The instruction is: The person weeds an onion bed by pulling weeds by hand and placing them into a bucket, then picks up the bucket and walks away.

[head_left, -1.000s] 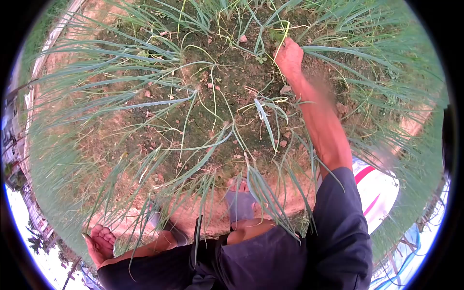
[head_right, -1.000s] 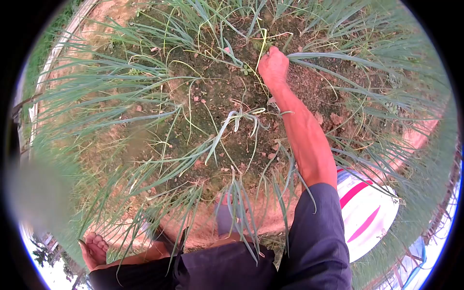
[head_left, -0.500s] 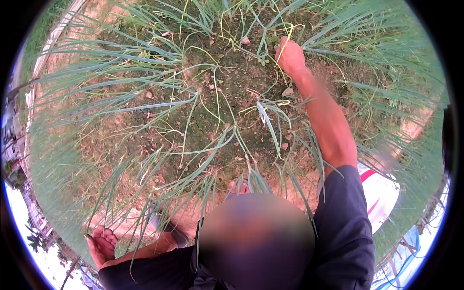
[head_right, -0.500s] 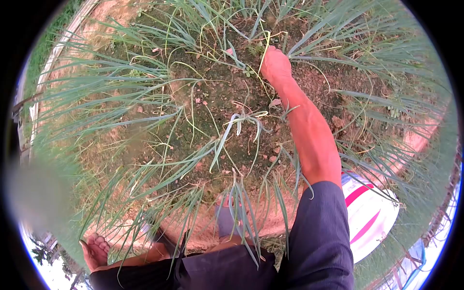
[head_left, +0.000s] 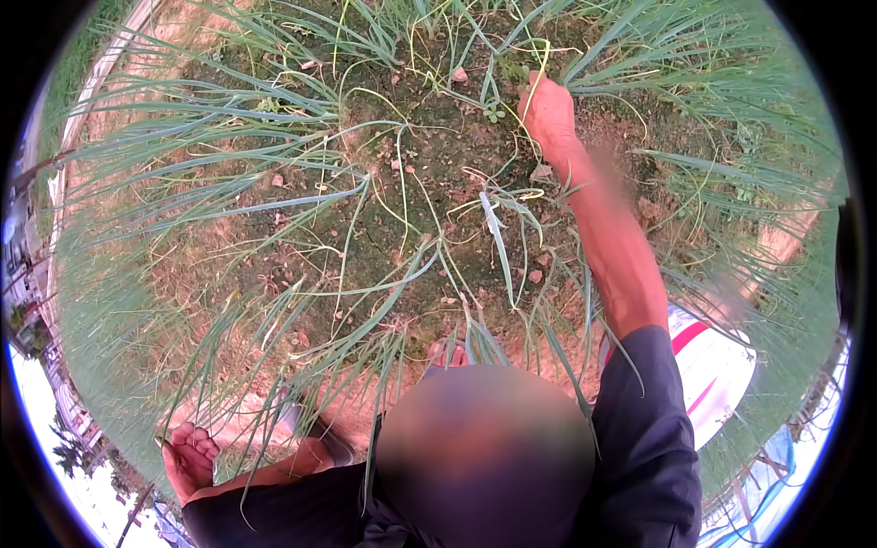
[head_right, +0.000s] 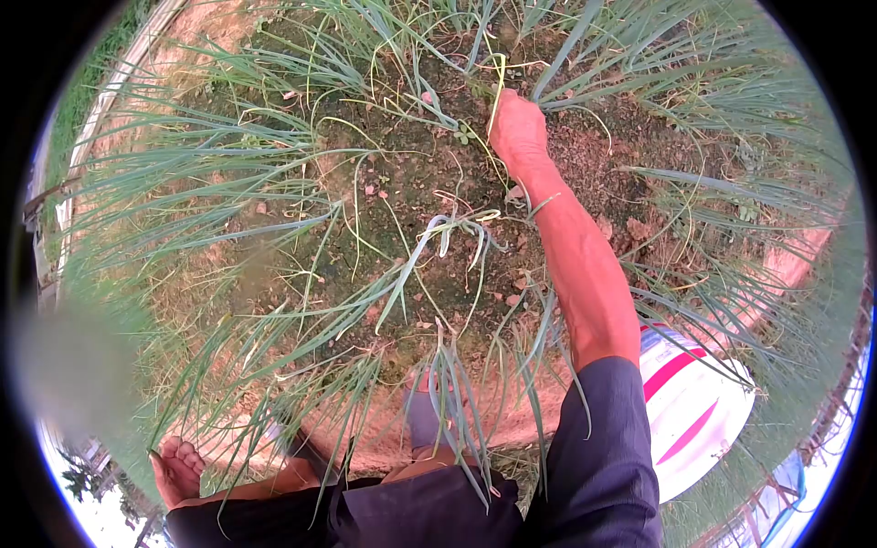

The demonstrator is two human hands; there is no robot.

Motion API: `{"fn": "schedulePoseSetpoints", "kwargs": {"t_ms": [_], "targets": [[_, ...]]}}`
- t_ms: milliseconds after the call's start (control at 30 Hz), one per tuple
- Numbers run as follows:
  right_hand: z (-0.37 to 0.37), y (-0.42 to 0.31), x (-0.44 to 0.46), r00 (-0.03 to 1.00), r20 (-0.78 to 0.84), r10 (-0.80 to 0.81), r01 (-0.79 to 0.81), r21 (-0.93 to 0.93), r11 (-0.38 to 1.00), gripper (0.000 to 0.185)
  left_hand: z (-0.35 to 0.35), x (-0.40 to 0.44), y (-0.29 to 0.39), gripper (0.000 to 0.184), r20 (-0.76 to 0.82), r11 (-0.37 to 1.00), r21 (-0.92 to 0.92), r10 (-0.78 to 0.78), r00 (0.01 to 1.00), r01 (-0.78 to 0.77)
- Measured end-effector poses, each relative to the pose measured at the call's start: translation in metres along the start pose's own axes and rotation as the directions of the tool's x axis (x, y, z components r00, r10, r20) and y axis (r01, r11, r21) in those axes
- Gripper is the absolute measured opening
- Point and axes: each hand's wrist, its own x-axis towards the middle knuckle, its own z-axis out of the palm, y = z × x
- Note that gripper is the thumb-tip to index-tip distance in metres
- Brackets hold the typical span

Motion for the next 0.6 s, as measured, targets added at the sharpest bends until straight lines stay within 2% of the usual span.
{"fn": "schedulePoseSetpoints", "kwargs": {"t_ms": [67,167,200,300,400,500,533,600], "targets": [[0.008,0.003,0.007,0.993,-0.01,-0.122,0.12,-0.089,0.989,0.013,0.0,0.001,0.001,0.057,0.001,1.0,0.0,0.0,1.0,0.0],[0.012,0.003,0.019,0.99,0.057,-0.13,0.139,-0.202,0.969,0.013,-0.001,0.001,-0.002,0.057,-0.042,1.0,-0.01,-0.016,0.999,0.016],[0.012,0.005,0.019,0.977,0.061,-0.203,0.212,-0.221,0.952,0.013,-0.001,0.0,-0.003,0.057,-0.063,1.0,-0.016,-0.021,0.998,0.02],[0.016,0.005,0.022,0.982,0.066,-0.178,0.189,-0.261,0.947,0.014,0.001,0.001,-0.003,0.057,-0.079,1.0,0.016,-0.013,0.997,0.015],[0.018,0.008,0.02,0.989,0.053,-0.139,0.148,-0.218,0.965,0.016,-0.001,0.001,-0.002,0.058,-0.083,1.0,0.012,-0.01,0.996,0.012],[0.017,0.013,0.007,0.964,-0.224,-0.142,0.142,-0.015,0.99,0.017,0.002,0.001,0.0,0.057,-0.011,0.999,-0.028,-0.033,0.999,0.033],[0.013,0.013,0.003,0.988,-0.15,-0.041,0.054,0.079,0.995,0.019,0.001,0.002,-0.001,0.057,-0.001,0.999,-0.02,-0.037,0.999,0.037],[0.006,0.008,-0.01,0.976,0.209,0.066,-0.156,0.449,0.88,0.022,0.0,0.004,-0.001,0.057,0.021,1.0,-0.003,-0.029,0.999,0.03]]}}
